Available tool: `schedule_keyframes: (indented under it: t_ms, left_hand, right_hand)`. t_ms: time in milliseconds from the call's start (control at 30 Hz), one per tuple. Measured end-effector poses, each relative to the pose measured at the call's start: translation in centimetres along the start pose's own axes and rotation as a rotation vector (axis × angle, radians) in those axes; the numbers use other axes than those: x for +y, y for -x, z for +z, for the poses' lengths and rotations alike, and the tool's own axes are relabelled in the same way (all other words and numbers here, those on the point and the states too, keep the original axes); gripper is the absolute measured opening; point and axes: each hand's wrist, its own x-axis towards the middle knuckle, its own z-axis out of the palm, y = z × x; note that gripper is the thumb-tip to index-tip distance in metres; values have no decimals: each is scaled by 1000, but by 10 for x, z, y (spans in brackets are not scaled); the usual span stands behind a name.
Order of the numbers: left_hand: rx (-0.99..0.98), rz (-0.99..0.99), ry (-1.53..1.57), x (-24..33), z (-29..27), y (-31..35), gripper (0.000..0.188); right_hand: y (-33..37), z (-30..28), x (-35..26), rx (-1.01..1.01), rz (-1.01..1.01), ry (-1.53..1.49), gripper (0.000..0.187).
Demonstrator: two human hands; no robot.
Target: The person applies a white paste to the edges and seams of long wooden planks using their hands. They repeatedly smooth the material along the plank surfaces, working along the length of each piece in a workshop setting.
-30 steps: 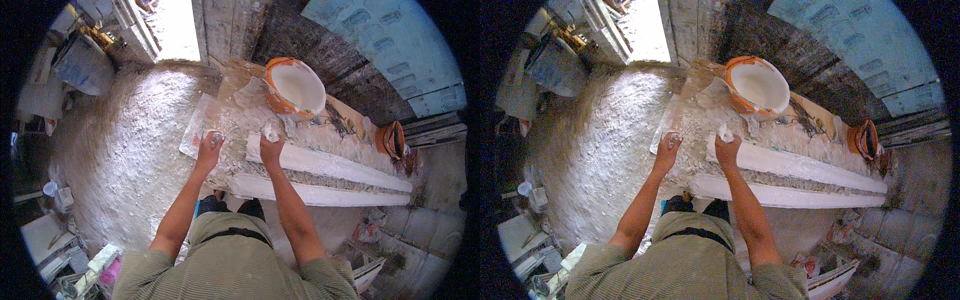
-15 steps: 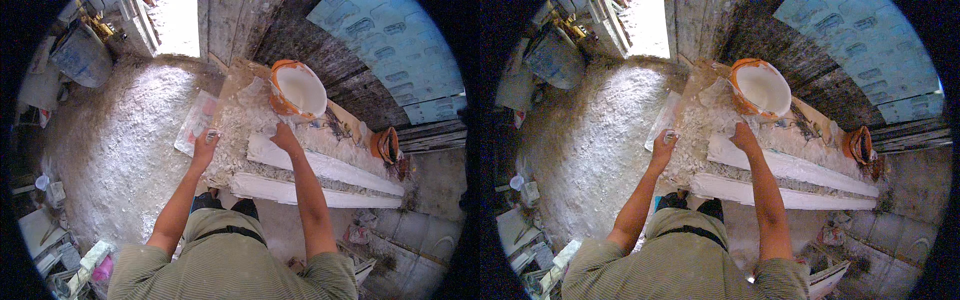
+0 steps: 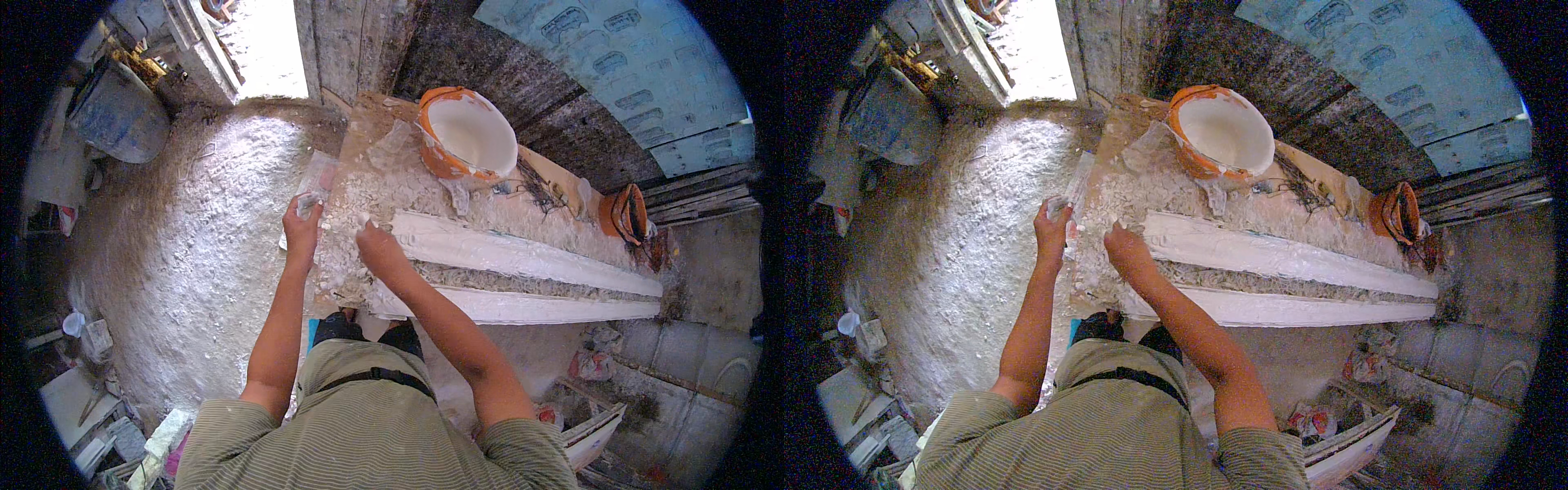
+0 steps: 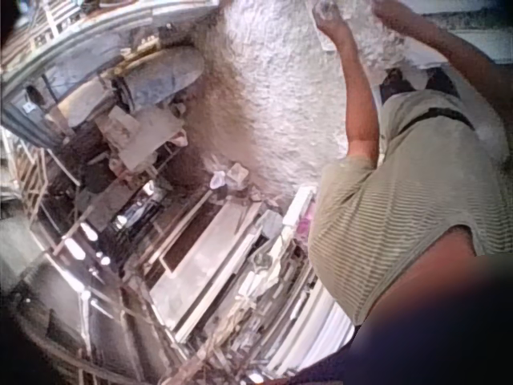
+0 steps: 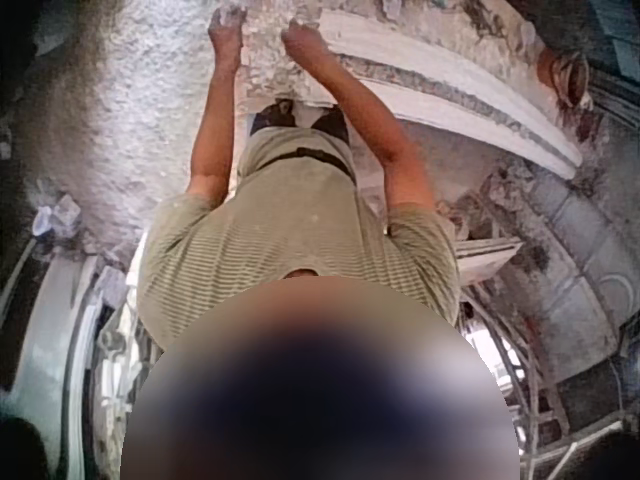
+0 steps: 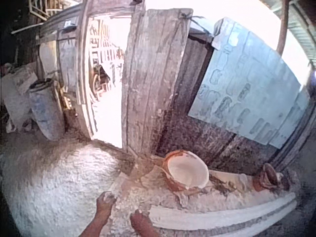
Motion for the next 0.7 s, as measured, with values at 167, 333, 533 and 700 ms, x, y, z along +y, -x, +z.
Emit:
schedule_keyframes:
  t_ms: [167, 333, 533, 700]
  left_hand:
    - [-174, 133, -126, -25, 10, 2, 30]
    - [-339, 190, -341, -31, 39, 19, 39]
    - [-302, 125, -290, -8, 56, 24, 52]
    - [-222, 181, -357, -9, 59, 20, 46]
  right_hand:
    - [7, -41, 37, 101, 386, -390, 47]
    - [5, -81, 50, 298, 513, -784, 48]
    - [-5, -95, 62, 3, 443, -419, 34]
    - [-25, -68, 67, -254, 299, 12, 38]
